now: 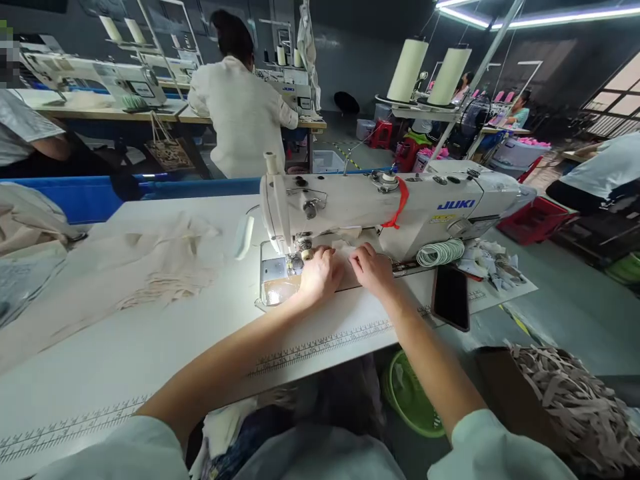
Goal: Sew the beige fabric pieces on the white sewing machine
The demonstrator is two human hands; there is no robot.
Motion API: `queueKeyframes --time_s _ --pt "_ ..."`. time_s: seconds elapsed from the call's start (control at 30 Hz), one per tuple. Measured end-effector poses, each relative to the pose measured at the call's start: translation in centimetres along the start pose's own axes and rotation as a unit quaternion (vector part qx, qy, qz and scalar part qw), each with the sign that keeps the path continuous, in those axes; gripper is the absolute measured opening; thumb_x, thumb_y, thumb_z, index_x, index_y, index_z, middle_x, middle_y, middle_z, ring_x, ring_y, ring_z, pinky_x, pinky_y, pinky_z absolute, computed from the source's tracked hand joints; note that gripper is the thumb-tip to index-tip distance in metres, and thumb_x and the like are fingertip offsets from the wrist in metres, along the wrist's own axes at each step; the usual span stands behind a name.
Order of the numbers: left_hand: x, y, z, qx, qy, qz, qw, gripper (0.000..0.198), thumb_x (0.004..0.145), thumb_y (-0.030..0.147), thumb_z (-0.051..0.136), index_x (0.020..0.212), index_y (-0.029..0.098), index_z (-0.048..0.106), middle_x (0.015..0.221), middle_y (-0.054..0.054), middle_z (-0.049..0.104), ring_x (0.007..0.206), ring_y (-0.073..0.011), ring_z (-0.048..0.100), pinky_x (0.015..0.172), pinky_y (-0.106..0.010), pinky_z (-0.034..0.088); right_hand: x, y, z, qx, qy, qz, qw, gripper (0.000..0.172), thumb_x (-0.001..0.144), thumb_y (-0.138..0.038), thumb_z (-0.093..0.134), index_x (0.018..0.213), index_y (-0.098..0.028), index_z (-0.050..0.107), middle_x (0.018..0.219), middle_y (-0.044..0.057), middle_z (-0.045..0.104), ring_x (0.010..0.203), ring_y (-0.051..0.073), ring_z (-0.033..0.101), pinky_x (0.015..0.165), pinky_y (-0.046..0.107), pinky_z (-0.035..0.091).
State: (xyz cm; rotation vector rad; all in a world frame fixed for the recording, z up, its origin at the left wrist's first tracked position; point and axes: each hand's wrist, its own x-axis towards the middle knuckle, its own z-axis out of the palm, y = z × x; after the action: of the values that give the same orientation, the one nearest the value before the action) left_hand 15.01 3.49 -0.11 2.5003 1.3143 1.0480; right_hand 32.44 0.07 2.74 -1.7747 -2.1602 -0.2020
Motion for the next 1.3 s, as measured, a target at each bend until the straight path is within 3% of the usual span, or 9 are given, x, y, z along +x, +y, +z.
queueKeyframes --time_s 0.13,0.27,0.4,0.67,0.77,0.87,1.0,1.13,1.3 --pt "0.5 0.7 -0.3 0.0 0.004 -0.002 1.0 0.012 0.096 0.023 0.056 0.101 0.017 0.065 0.109 -0.016 0.072 0.109 -0.0309 0.066 0.089 -0.046 0.057 -0.2 0.7 0.0 0.06 0.051 -0.041 0.996 0.019 0.104 -0.025 0.049 0.101 -0.02 0.067 0.106 0.01 0.07 0.086 0.02 0.066 0.063 0.026 0.039" --pt "-0.9 1.0 -2.1 -0.057 -0.034 -0.032 0.997 0.016 0.099 0.025 0.05 0.085 0.022 0.055 0.083 -0.006 0.069 0.082 -0.0225 0.066 0.071 -0.033 0.051 -0.6 0.3 -0.1 0.048 -0.004 -0.03 0.998 0.014 0.101 -0.024 0.054 0.101 -0.02 0.068 0.115 0.01 0.069 0.082 0.019 0.064 0.059 0.029 0.034" --pt "-4.2 -0.7 -6.4 -0.093 -0.09 -0.119 0.984 0.017 0.1 0.032 0.046 0.085 0.025 0.049 0.067 0.002 0.061 0.062 -0.0179 0.059 0.06 -0.027 0.04 -0.7 0.0 0.2 0.019 -0.04 -0.026 0.999 0.019 0.099 -0.022 0.051 0.1 -0.02 0.069 0.117 0.01 0.069 0.078 0.019 0.061 0.059 0.031 0.029" --pt "-8.5 -7.3 -15.1 0.115 -0.168 -0.266 0.942 0.023 0.095 0.043 0.047 0.092 0.025 0.06 0.068 0.0 0.067 0.07 -0.0241 0.065 0.062 -0.03 0.036 -0.7 1.1 1.3 0.03 0.028 -0.057 0.998 0.017 0.095 -0.025 0.052 0.091 -0.021 0.068 0.107 0.01 0.07 0.068 0.018 0.058 0.055 0.03 0.027" --pt "-8.5 -10.1 -17.4 0.087 -0.172 -0.25 0.949 0.036 0.096 0.051 0.043 0.105 0.024 0.064 0.079 -0.003 0.073 0.074 -0.0246 0.067 0.064 -0.031 0.043 -0.8 1.5 1.4 0.048 0.07 -0.071 0.994 0.018 0.095 -0.028 0.051 0.091 -0.021 0.067 0.104 0.009 0.071 0.065 0.017 0.057 0.053 0.028 0.029" --pt "-7.2 -13.1 -20.2 0.112 -0.155 -0.187 0.964 0.036 0.093 0.045 0.042 0.097 0.021 0.069 0.101 -0.01 0.077 0.093 -0.027 0.068 0.076 -0.033 0.049 -0.7 1.3 1.4 0.06 0.107 -0.075 0.99 0.019 0.096 -0.028 0.05 0.096 -0.02 0.067 0.102 0.009 0.072 0.063 0.016 0.058 0.054 0.027 0.033" --pt "-4.4 -16.1 -22.8 0.165 -0.259 -0.113 0.945 0.032 0.083 0.046 0.054 0.092 0.022 0.073 0.104 -0.011 0.077 0.113 -0.0322 0.062 0.088 -0.036 0.048 -0.6 0.9 1.5 0.075 0.112 -0.09 0.987 0.02 0.098 -0.028 0.048 0.099 -0.02 0.067 0.098 0.009 0.073 0.062 0.015 0.059 0.056 0.027 0.038" --pt "-2.6 -17.0 -23.3 0.202 -0.336 -0.118 0.912 0.031 0.079 0.049 0.061 0.09 0.023 0.073 0.097 -0.008 0.078 0.101 -0.0292 0.067 0.089 -0.036 0.047 -0.7 1.1 1.6 0.079 0.116 -0.102 0.985 0.021 0.098 -0.026 0.048 0.101 -0.021 0.067 0.098 0.008 0.073 0.065 0.017 0.061 0.056 0.027 0.04" --pt "-2.8 -17.0 -23.8 0.196 -0.348 -0.108 0.91 0.024 0.079 0.043 0.06 0.08 0.023 0.073 0.081 -0.003 0.078 0.082 -0.0226 0.068 0.092 -0.035 0.046 -0.9 0.5 1.2 0.089 0.141 -0.105 0.98 0.022 0.099 -0.024 0.048 0.102 -0.021 0.069 0.095 0.008 0.073 0.066 0.017 0.062 0.058 0.028 0.043"
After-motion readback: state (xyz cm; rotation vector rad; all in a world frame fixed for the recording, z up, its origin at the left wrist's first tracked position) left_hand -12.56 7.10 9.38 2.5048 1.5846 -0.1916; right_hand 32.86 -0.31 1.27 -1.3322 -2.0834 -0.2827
